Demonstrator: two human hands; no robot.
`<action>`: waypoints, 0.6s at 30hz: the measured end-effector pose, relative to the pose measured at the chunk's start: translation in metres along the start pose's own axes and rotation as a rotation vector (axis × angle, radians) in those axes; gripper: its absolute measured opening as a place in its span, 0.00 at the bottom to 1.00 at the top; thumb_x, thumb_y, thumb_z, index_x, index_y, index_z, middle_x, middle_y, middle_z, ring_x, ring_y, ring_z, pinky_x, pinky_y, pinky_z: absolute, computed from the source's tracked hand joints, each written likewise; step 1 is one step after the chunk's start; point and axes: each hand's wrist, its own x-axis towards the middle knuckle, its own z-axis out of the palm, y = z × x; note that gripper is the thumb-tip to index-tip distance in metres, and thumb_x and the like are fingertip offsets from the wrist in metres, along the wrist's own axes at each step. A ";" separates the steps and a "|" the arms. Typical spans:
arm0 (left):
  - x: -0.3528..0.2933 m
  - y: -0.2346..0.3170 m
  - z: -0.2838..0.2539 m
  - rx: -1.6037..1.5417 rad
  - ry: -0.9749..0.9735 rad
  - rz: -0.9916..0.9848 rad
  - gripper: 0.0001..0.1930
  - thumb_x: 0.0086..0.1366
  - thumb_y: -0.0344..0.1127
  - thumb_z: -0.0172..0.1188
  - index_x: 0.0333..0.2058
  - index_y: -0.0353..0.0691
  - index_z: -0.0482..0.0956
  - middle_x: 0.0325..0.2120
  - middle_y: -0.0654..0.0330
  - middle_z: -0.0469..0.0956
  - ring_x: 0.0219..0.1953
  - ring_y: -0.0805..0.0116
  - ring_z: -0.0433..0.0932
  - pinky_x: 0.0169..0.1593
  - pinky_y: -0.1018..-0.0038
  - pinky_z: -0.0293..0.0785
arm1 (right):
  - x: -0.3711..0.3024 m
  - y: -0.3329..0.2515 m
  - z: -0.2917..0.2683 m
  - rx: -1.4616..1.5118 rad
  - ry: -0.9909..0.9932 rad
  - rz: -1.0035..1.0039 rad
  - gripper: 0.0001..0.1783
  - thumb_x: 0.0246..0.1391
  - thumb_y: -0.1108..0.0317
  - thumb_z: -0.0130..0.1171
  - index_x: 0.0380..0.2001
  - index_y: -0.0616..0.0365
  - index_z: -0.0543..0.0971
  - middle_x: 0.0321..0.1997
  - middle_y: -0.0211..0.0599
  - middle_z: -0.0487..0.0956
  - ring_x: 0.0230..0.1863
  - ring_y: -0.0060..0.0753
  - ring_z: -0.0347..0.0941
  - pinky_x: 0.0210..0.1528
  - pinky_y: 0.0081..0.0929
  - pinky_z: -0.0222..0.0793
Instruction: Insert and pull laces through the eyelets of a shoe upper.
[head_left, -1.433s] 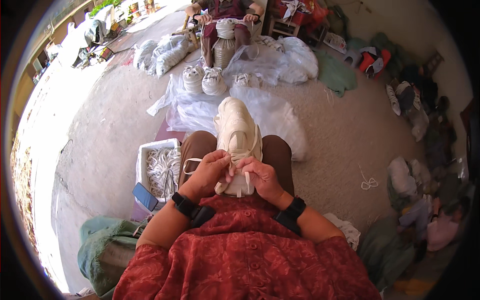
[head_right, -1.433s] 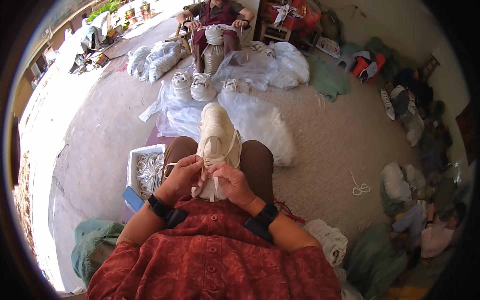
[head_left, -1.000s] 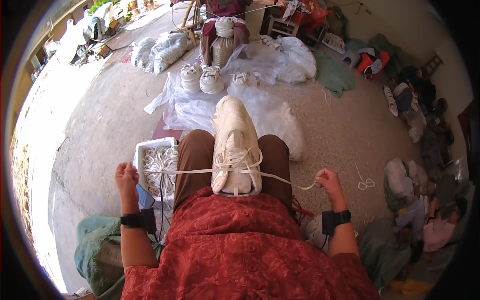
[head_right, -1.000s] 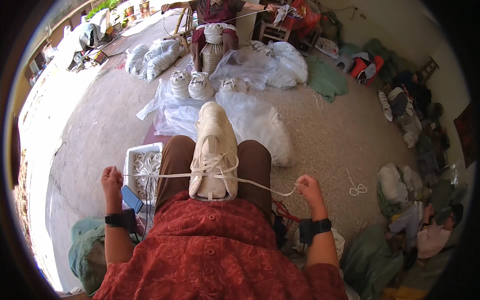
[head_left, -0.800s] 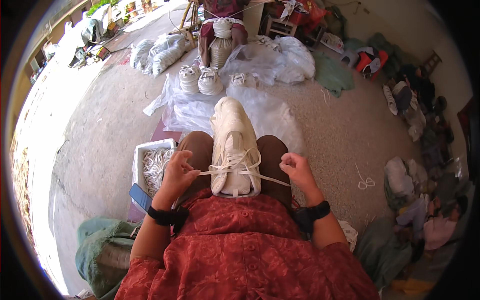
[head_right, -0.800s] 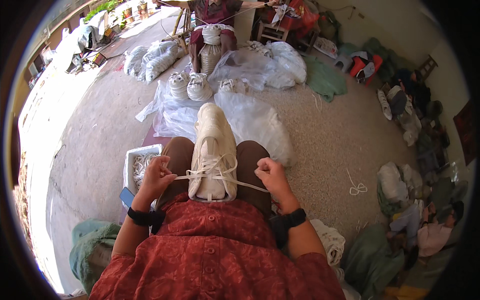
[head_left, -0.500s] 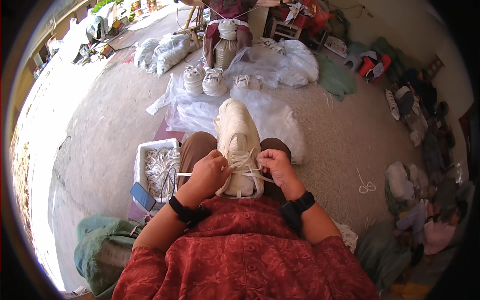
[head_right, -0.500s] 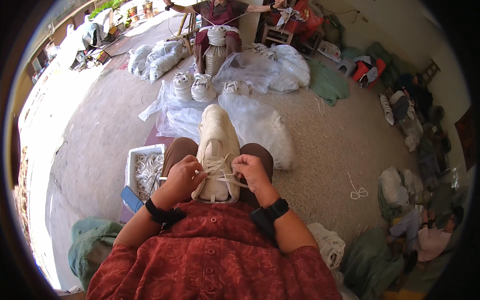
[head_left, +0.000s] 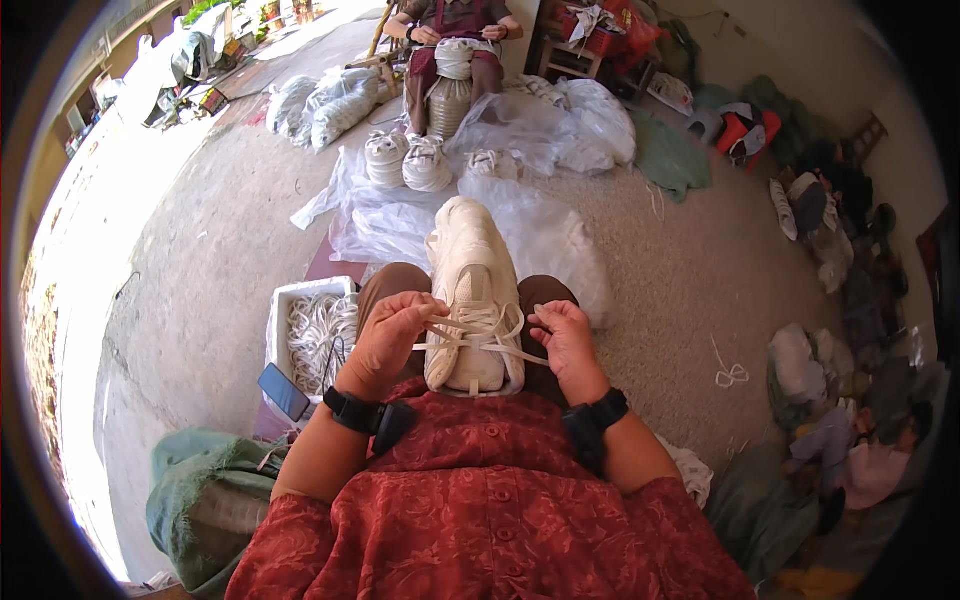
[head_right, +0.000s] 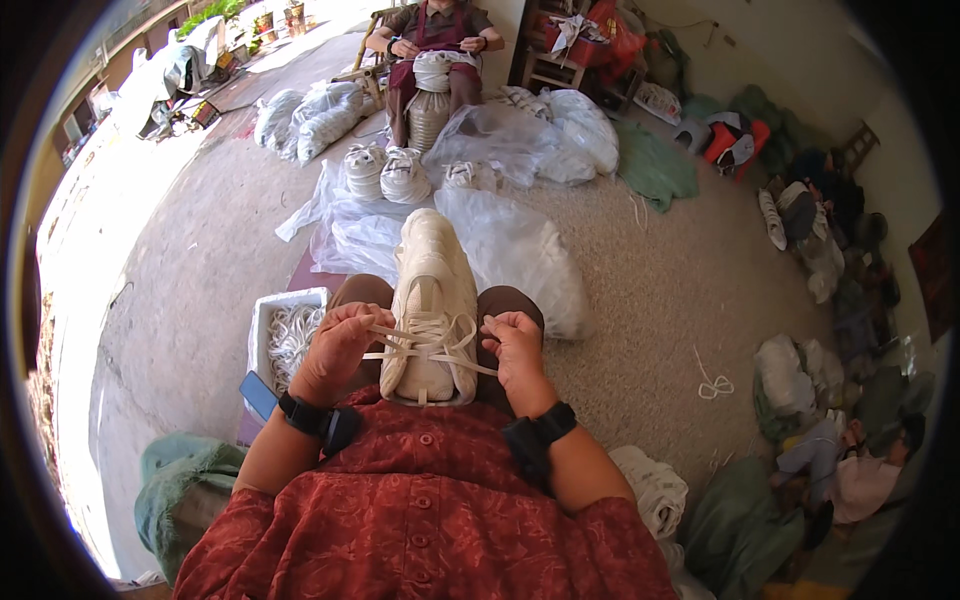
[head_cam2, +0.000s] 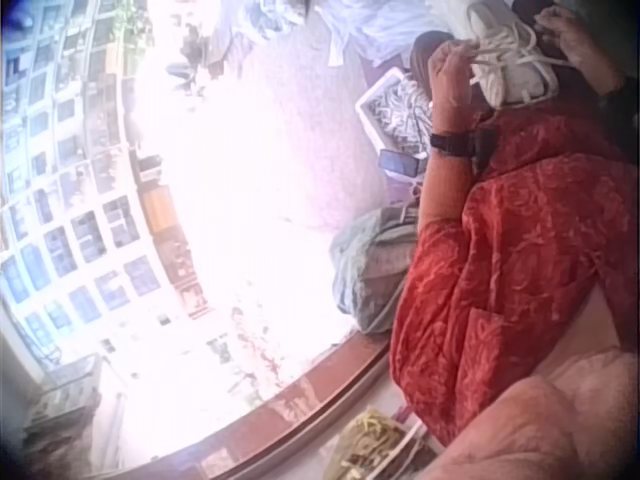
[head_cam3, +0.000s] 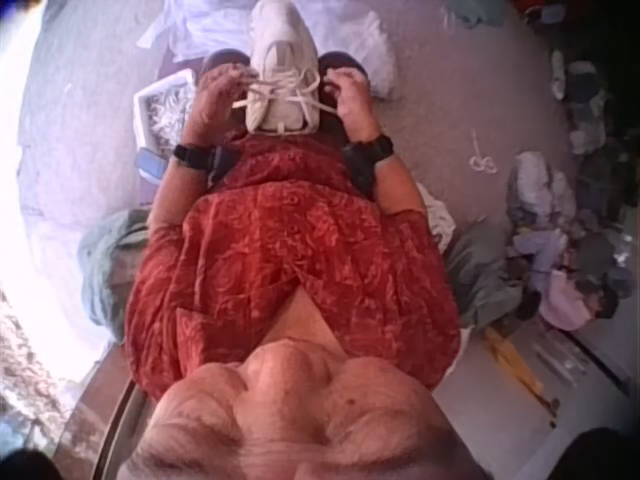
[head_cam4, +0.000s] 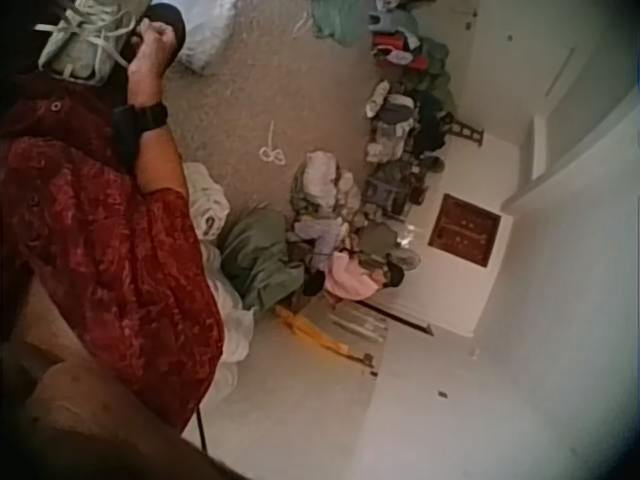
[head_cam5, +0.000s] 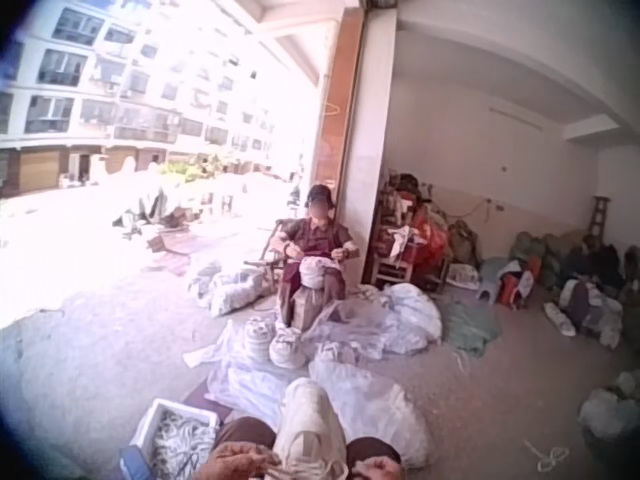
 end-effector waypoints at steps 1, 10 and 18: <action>0.000 -0.005 -0.007 -0.100 0.023 0.071 0.09 0.60 0.34 0.53 0.23 0.39 0.72 0.25 0.63 0.72 0.35 0.70 0.71 0.44 0.74 0.65 | -0.001 0.002 0.001 0.001 -0.018 0.064 0.06 0.48 0.75 0.58 0.29 0.57 0.71 0.28 0.33 0.75 0.30 0.26 0.72 0.33 0.22 0.69; -0.002 -0.021 -0.027 -0.277 0.017 0.080 0.11 0.61 0.32 0.53 0.19 0.41 0.69 0.23 0.62 0.73 0.31 0.73 0.70 0.40 0.77 0.63 | -0.002 -0.008 0.005 0.215 -0.306 0.131 0.02 0.50 0.76 0.56 0.28 0.62 0.73 0.26 0.36 0.76 0.26 0.27 0.73 0.32 0.23 0.69; -0.004 -0.024 -0.028 -0.293 0.085 0.080 0.07 0.59 0.32 0.55 0.22 0.41 0.73 0.27 0.64 0.72 0.35 0.70 0.71 0.42 0.76 0.65 | -0.040 -0.040 -0.019 -0.257 -0.768 -0.097 0.06 0.51 0.73 0.57 0.25 0.66 0.78 0.27 0.34 0.77 0.26 0.19 0.69 0.28 0.17 0.63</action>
